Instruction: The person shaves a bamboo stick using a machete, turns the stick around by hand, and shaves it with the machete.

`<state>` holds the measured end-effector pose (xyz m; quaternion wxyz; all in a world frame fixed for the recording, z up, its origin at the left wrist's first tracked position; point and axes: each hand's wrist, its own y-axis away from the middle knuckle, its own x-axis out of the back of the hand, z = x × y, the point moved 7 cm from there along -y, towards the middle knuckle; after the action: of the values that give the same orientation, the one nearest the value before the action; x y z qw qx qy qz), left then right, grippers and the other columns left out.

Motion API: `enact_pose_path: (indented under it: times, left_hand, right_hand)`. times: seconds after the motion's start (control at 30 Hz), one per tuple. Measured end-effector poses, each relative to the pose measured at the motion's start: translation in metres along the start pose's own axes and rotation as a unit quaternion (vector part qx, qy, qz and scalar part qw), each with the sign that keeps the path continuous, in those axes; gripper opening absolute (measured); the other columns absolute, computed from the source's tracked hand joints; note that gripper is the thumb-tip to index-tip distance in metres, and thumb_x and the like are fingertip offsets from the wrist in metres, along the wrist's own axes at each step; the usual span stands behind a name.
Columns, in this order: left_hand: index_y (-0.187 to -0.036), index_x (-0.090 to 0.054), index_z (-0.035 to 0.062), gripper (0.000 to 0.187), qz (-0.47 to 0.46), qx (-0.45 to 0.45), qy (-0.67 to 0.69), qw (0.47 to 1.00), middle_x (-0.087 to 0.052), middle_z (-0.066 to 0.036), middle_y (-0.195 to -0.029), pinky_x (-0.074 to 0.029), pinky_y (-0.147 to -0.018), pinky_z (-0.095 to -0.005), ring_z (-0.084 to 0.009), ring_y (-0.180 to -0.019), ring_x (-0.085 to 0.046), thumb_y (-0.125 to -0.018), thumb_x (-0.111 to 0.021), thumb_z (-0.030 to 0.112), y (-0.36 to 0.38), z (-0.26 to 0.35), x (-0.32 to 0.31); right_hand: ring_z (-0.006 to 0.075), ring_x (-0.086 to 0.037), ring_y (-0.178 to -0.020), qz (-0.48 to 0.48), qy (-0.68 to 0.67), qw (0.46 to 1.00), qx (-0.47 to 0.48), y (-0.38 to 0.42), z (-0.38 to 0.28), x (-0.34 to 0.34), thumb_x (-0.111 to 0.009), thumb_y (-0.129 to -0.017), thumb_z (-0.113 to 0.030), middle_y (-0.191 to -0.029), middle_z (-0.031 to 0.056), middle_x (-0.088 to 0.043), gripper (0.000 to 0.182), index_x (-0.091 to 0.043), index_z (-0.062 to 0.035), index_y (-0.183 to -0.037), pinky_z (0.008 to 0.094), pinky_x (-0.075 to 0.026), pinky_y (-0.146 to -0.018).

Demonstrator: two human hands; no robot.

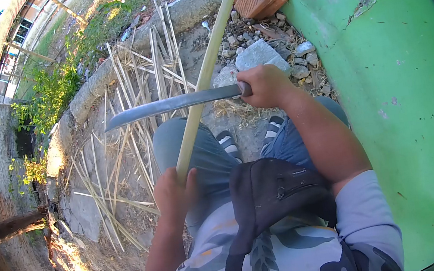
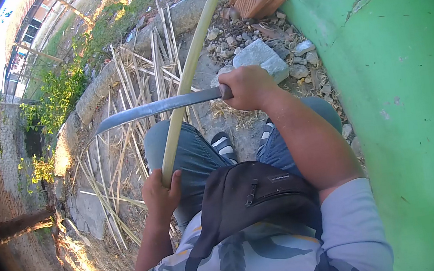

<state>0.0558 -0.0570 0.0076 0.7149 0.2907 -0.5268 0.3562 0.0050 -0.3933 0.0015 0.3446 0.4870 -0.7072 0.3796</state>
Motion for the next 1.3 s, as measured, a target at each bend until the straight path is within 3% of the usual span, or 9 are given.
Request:
enact_pose_path:
  times: [0.1,0.2,0.3,0.57,0.77,1.07,1.13,1.3]
  left_hand:
    - [-0.102,-0.060,0.0010,0.034,0.069,-0.053,0.086,0.992,-0.064,-0.020,-0.068,-0.045,-0.056,-0.0463,-0.0408,-0.061,-0.064,-0.103,-0.063,0.035,0.009,-0.017,-0.008]
    - [-0.123,-0.053,0.0016,0.032,0.082,-0.028,0.143,0.986,-0.066,-0.018,-0.071,-0.045,-0.057,-0.0445,-0.0383,-0.060,-0.064,-0.108,-0.052,0.030,0.016,-0.032,-0.012]
    - [-0.130,-0.047,0.0020,0.029,0.037,-0.014,0.138,0.990,-0.067,-0.016,-0.072,-0.046,-0.058,-0.0437,-0.0357,-0.060,-0.065,-0.110,-0.047,0.024,0.023,-0.033,-0.010]
    - [-0.133,-0.046,0.0003,0.032,0.029,0.003,0.140,0.990,-0.068,-0.017,-0.076,-0.048,-0.062,-0.0434,-0.0353,-0.067,-0.067,-0.109,-0.048,0.022,0.036,-0.043,-0.018]
    - [-0.135,-0.046,0.0005,0.035,0.015,0.023,0.147,0.989,-0.068,-0.016,-0.075,-0.048,-0.061,-0.0435,-0.0347,-0.065,-0.066,-0.108,-0.050,0.023,0.033,-0.038,-0.015]
    - [-0.137,-0.045,0.0031,0.035,0.031,-0.008,0.157,0.987,-0.064,-0.013,-0.071,-0.046,-0.057,-0.0421,-0.0317,-0.059,-0.063,-0.107,-0.053,0.019,0.034,-0.041,-0.019]
    - [-0.136,-0.048,0.0051,0.036,0.021,0.002,0.150,0.989,-0.065,-0.013,-0.072,-0.049,-0.058,-0.0453,-0.0347,-0.061,-0.066,-0.105,-0.055,0.021,0.032,-0.044,-0.019]
    - [-0.136,-0.049,0.0056,0.034,0.031,-0.025,0.144,0.989,-0.062,-0.012,-0.069,-0.046,-0.056,-0.0437,-0.0321,-0.059,-0.063,-0.105,-0.055,0.020,0.036,-0.041,-0.013]
  right_hand:
    - [0.0366,-0.072,-0.080,-0.045,0.037,0.998,-0.007,0.000,-0.005,-0.005,-0.069,-0.082,-0.029,-0.080,0.0123,-0.072,0.014,-0.068,-0.0152,-0.087,0.0512,-0.057,-0.075]
    - [0.0359,-0.073,-0.082,-0.068,0.054,0.996,-0.003,-0.001,-0.008,-0.009,-0.069,-0.083,-0.029,-0.083,0.0120,-0.073,0.015,-0.068,-0.0152,-0.088,0.0506,-0.057,-0.076]
    - [0.0354,-0.073,-0.083,-0.085,0.055,0.995,-0.015,-0.002,-0.008,-0.013,-0.070,-0.083,-0.030,-0.085,0.0120,-0.073,0.016,-0.069,-0.0150,-0.089,0.0502,-0.057,-0.077]
    - [0.0350,-0.073,-0.088,-0.133,0.073,0.988,-0.027,0.002,-0.014,-0.027,-0.070,-0.083,-0.030,-0.088,0.0122,-0.074,0.017,-0.071,-0.0159,-0.093,0.0505,-0.058,-0.078]
    - [0.0384,-0.072,-0.088,-0.106,0.011,0.987,-0.117,-0.008,0.035,-0.056,-0.065,-0.087,-0.030,-0.087,0.0161,-0.073,0.019,-0.073,-0.0131,-0.090,0.0506,-0.057,-0.079]
    - [0.0407,-0.071,-0.087,-0.165,-0.010,0.985,-0.052,-0.004,-0.002,-0.055,-0.060,-0.087,-0.026,-0.087,0.0187,-0.073,0.019,-0.073,-0.0114,-0.090,0.0512,-0.057,-0.080]
    - [0.0401,-0.071,-0.087,-0.155,0.001,0.986,-0.066,-0.006,0.003,-0.065,-0.062,-0.086,-0.026,-0.087,0.0179,-0.073,0.018,-0.073,-0.0119,-0.090,0.0504,-0.057,-0.079]
    - [0.0382,-0.072,-0.085,-0.130,0.015,0.990,-0.057,0.001,-0.013,-0.046,-0.064,-0.085,-0.026,-0.086,0.0157,-0.074,0.016,-0.073,-0.0128,-0.088,0.0500,-0.058,-0.078]
